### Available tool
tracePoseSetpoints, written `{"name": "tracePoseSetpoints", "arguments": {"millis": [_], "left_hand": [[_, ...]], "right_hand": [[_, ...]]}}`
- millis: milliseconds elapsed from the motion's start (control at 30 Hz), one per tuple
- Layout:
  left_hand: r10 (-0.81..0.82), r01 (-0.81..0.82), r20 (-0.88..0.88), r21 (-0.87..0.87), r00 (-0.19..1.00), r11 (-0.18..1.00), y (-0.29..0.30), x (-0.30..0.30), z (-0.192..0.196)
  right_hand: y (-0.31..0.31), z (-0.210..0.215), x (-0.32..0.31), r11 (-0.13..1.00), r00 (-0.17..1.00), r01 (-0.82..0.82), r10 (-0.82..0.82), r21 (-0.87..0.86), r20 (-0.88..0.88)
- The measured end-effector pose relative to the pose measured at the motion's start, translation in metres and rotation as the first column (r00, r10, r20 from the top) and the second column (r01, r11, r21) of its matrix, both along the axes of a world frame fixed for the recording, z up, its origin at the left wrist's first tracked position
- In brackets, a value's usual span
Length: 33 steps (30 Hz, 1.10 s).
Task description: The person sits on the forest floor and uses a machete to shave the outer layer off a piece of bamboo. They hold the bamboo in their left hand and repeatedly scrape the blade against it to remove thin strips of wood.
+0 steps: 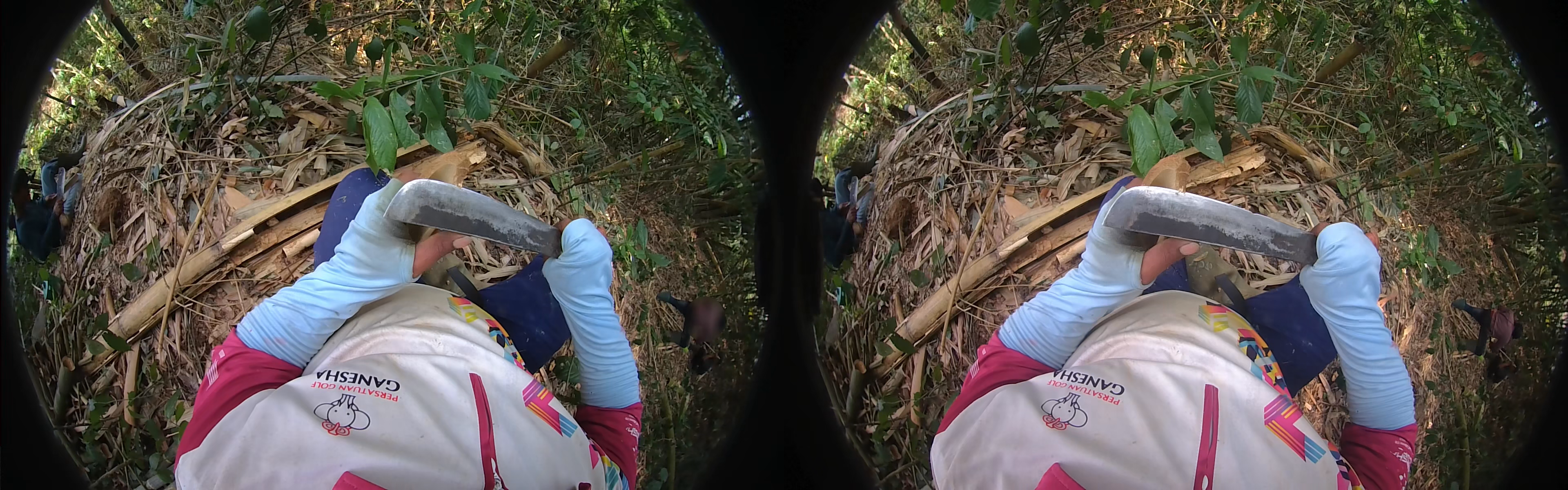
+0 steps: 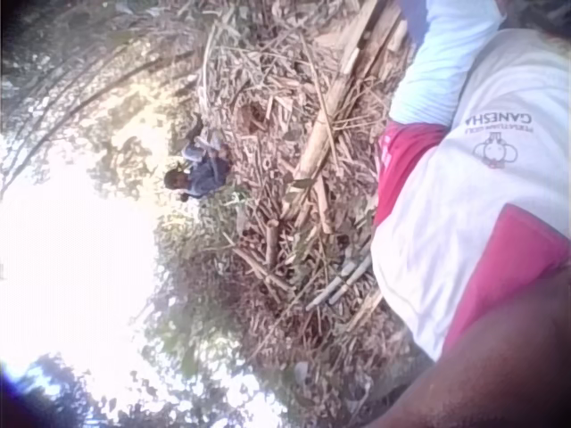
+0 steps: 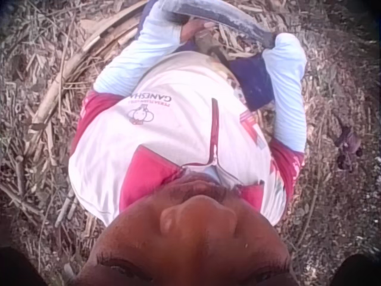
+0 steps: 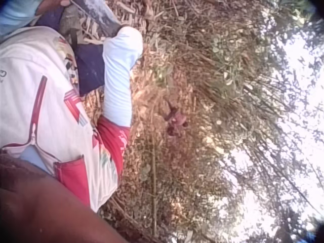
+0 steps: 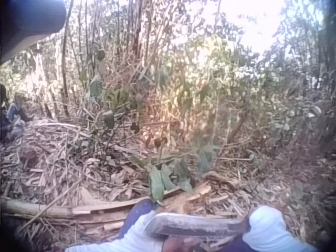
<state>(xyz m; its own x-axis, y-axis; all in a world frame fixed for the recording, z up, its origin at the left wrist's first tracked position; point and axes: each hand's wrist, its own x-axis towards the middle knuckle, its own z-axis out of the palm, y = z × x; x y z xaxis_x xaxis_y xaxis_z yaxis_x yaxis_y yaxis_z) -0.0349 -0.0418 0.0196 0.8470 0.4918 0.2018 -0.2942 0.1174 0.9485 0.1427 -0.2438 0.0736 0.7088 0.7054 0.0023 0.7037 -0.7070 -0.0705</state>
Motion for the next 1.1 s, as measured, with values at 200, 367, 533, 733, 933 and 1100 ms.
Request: {"name": "tracePoseSetpoints", "arguments": {"millis": [200, 367, 533, 733, 933, 1100], "left_hand": [[0.067, -0.048, -0.068, 0.245, 0.995, 0.968, 0.006, -0.01, 0.01], [0.034, -0.015, -0.098, 0.181, 0.995, 0.983, 0.007, -0.014, 0.005], [0.031, -0.011, -0.109, 0.181, 0.994, 0.983, 0.004, -0.016, 0.015], [0.022, -0.017, -0.067, 0.072, 0.998, 0.997, -0.002, -0.017, 0.004], [0.038, -0.037, -0.011, 0.113, 0.999, 0.993, -0.004, -0.012, 0.008], [0.03, -0.029, -0.011, 0.103, 0.999, 0.994, -0.007, -0.01, 0.015]], "right_hand": [[-0.007, -0.002, -0.004, 0.99, 0.993, -0.117, 0.117, 0.073, 0.005], [-0.006, 0.001, -0.01, 0.998, 0.998, -0.064, 0.064, -0.019, 0.016], [-0.003, 0.01, -0.005, 0.982, 0.997, -0.063, 0.071, -0.178, 0.039], [0.005, 0.022, -0.004, 0.939, 0.999, 0.038, -0.029, -0.342, 0.032], [0.004, 0.029, -0.004, 0.95, 0.998, 0.059, -0.056, -0.306, 0.016], [-0.007, 0.033, 0.002, 0.976, 1.0, -0.01, 0.016, -0.22, 0.023]]}}
